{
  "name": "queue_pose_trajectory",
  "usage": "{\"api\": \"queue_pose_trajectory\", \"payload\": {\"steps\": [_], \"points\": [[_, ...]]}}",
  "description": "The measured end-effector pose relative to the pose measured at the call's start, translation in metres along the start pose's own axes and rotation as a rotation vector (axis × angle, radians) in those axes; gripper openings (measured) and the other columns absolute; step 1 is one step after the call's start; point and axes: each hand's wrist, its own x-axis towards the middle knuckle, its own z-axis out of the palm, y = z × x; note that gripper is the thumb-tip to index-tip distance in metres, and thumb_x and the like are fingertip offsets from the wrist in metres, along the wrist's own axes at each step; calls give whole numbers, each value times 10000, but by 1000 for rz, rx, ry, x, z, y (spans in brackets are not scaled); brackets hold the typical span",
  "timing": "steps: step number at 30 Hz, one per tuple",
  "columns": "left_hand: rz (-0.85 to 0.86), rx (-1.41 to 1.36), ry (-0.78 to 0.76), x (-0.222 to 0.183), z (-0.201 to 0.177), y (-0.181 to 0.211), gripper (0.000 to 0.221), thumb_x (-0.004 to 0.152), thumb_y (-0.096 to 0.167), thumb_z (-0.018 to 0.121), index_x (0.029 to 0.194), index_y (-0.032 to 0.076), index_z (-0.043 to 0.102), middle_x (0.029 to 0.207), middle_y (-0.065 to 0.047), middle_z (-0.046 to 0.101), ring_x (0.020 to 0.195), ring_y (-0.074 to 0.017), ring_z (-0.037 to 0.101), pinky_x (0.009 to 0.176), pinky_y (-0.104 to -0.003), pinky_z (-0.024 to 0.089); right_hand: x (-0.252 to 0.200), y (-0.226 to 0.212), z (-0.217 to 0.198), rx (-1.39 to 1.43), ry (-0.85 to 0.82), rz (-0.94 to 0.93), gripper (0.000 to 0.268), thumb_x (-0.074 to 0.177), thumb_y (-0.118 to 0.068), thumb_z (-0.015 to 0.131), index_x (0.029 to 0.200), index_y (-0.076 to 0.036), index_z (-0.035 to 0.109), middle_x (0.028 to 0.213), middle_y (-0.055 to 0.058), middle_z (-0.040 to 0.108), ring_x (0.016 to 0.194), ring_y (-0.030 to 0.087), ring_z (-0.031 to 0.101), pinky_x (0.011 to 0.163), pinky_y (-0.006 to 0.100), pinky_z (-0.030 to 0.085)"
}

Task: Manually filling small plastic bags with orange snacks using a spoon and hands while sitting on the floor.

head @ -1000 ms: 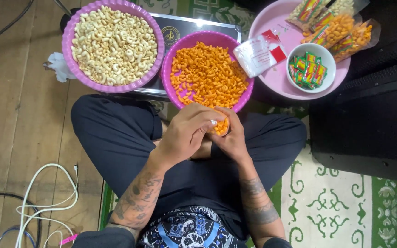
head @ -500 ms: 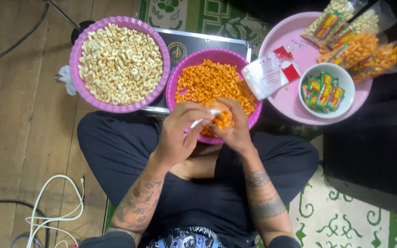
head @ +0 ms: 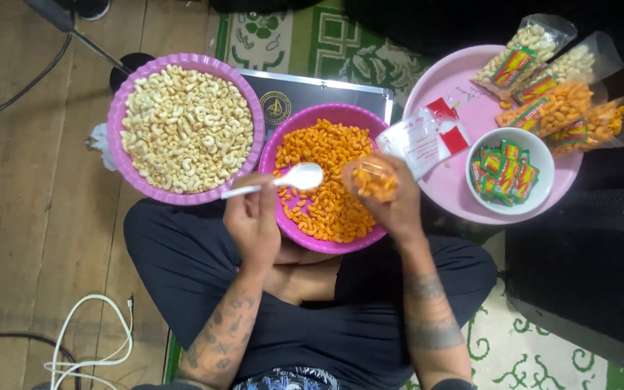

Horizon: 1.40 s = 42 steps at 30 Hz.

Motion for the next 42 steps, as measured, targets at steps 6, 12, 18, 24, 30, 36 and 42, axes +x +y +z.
{"api": "queue_pose_trajectory", "payload": {"steps": [6, 12, 18, 24, 30, 36, 42], "points": [[-135, 44, 20, -1, 8, -69, 97, 1018, 102, 668, 1040, 8, 674, 1034, -135, 676, 1052, -203, 637, 942, -375, 516, 26, -8, 8, 4, 58, -97, 685, 748, -176, 933, 1332, -17, 614, 1109, 205, 683, 1030, 322, 689, 917, 411, 549], [-118, 371, -118, -2, -4, -76, 41, 939, 100, 727, 969, 81, 747, 969, -89, 726, 976, -294, 712, 858, -397, 561, 7, -13, 5, -35, 29, 2, 695, 721, -243, 938, 1313, -30, 646, 1063, 204, 681, 995, 367, 700, 912, 452, 557], [-156, 380, -221, 1, 15, -68, 80, 923, 68, 724, 985, 93, 768, 937, -110, 745, 927, -343, 722, 807, -424, 577, 5, -10, 6, -124, 64, 14, 669, 728, -259, 938, 1301, -58, 657, 1079, 208, 679, 1030, 415, 689, 934, 502, 538], [-293, 195, -147, 1, 11, -74, 109, 929, 55, 697, 1008, 94, 761, 849, -97, 763, 776, -191, 732, 753, -314, 585, 5, -13, 1, -152, 64, -21, 671, 732, -240, 938, 1311, -56, 653, 1070, 200, 672, 1024, 393, 687, 934, 471, 536], [-419, -22, -91, 7, -7, -57, 131, 960, 28, 655, 1070, 42, 725, 908, -96, 734, 779, -109, 686, 781, -278, 592, 2, -1, 4, -102, 81, -3, 672, 727, -206, 935, 1316, -55, 651, 1070, 198, 675, 1034, 380, 688, 945, 465, 529], [-545, -165, -53, 17, -17, -61, 139, 947, 26, 677, 1086, 17, 691, 936, -133, 729, 851, -176, 740, 769, -255, 594, 1, 6, 8, -165, 75, -35, 672, 736, -235, 940, 1317, -63, 651, 1060, 171, 689, 1030, 338, 702, 922, 412, 545], [-329, -173, -203, 46, 2, 43, 118, 978, 113, 707, 1048, 21, 684, 953, -134, 723, 901, -185, 744, 814, -279, 604, 0, 5, 14, -65, 97, 6, 659, 711, -214, 934, 1299, -65, 677, 1058, 181, 709, 1047, 356, 701, 957, 449, 539]]}}
